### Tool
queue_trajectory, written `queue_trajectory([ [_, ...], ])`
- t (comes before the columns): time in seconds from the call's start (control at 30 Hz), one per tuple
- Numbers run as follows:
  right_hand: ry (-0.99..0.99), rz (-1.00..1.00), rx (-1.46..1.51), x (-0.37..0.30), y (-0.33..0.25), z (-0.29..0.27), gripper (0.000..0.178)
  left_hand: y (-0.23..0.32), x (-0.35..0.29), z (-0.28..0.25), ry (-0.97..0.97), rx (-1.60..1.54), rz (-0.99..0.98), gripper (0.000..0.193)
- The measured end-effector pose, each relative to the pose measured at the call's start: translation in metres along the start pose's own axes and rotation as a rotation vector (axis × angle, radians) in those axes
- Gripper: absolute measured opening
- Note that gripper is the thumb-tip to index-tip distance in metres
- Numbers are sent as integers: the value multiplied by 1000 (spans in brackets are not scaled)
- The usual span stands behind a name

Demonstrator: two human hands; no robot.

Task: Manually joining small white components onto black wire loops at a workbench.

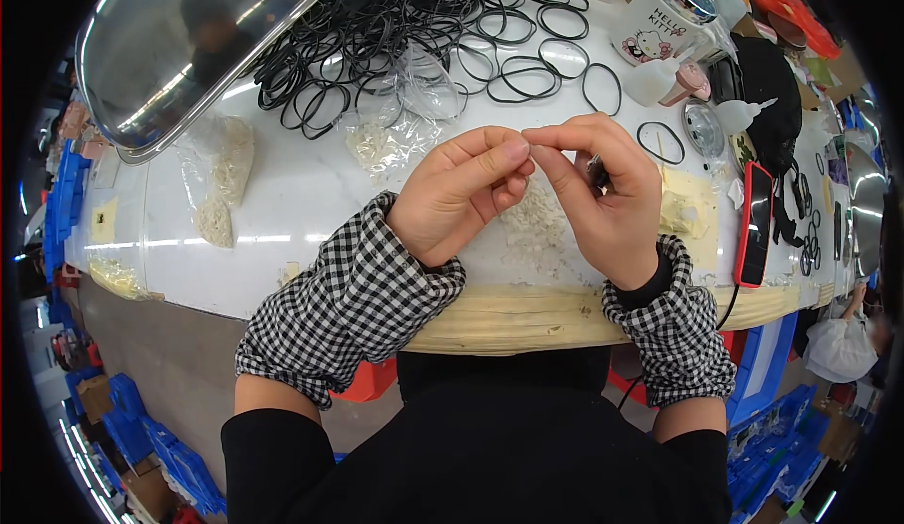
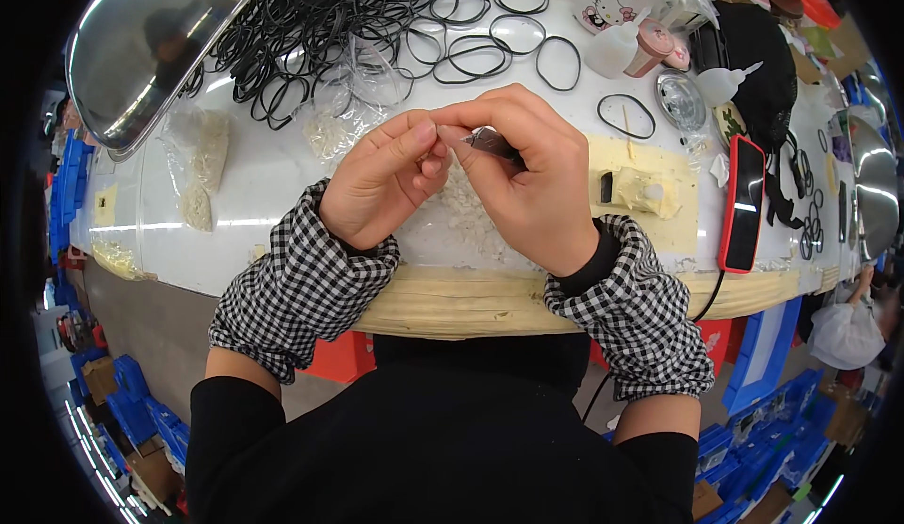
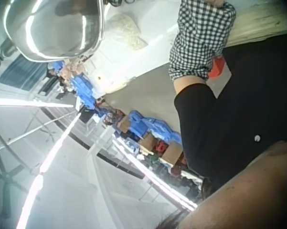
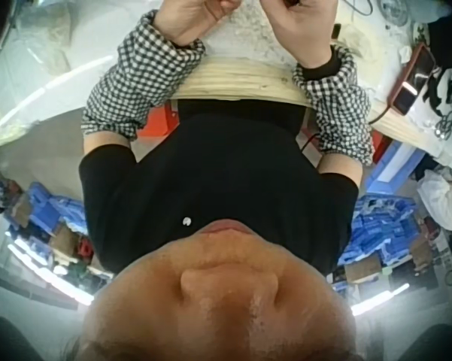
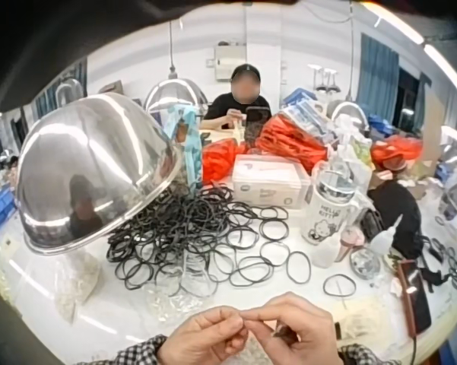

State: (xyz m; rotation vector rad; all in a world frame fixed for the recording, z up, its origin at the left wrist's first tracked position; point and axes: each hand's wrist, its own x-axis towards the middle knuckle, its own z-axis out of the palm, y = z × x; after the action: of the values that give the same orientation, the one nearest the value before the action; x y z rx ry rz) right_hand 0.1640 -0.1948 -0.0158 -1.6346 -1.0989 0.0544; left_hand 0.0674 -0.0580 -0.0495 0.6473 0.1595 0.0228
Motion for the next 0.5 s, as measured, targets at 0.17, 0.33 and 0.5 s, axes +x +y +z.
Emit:
queue_trajectory([
  [0.17,-65,47,-17,1,-6,-5,16,-3,4,1,-39,-21,-7,18],
  [0.33,-154,-24,-250,3,-6,-10,23,-1,3,-2,-146,-28,26,19],
  [0.5,-208,-21,-370,0,-1,-9,34,-2,3,-4,-214,5,-9,19],
])
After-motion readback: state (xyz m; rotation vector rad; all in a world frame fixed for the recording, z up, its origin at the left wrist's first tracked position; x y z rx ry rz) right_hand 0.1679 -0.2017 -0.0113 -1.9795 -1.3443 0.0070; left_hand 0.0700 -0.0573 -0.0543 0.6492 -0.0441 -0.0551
